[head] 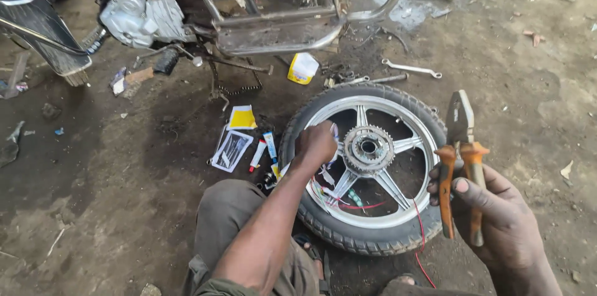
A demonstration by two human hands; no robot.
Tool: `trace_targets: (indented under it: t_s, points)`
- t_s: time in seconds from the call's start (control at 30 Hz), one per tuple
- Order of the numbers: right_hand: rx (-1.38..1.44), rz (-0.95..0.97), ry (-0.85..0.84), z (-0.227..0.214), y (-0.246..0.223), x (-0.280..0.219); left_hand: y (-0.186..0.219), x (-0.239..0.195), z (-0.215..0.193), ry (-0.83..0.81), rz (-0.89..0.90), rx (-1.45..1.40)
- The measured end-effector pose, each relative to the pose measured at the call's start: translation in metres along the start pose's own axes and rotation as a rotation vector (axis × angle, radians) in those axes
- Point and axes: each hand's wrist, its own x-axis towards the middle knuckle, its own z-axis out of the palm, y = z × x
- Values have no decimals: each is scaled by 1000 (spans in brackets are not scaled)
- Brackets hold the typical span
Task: The person sits on the ground and works on a motorcycle wheel, stripping and twisting wires, then applying adhesive from a tube to secure the connections on the wheel hub.
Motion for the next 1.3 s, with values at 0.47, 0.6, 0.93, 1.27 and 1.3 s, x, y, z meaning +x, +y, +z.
trace_targets:
  t_s: [0.47,0.6,0.93,1.27,1.3]
  points:
    - [-206,559,135,71,5,-11,44,-71,-11,115,551,-427]
    - [-42,455,24,55,26,-11,42,-79,-11,115,728,-348]
    - [256,236,-240,40,43,-8,44,-90,-21,-164,644,-385]
    - [-565,261,1,45,16,-8,24,-52,8,-383,690,-796]
    - [-835,152,1,45,16,-8,22,-50,11,-387,692,-786]
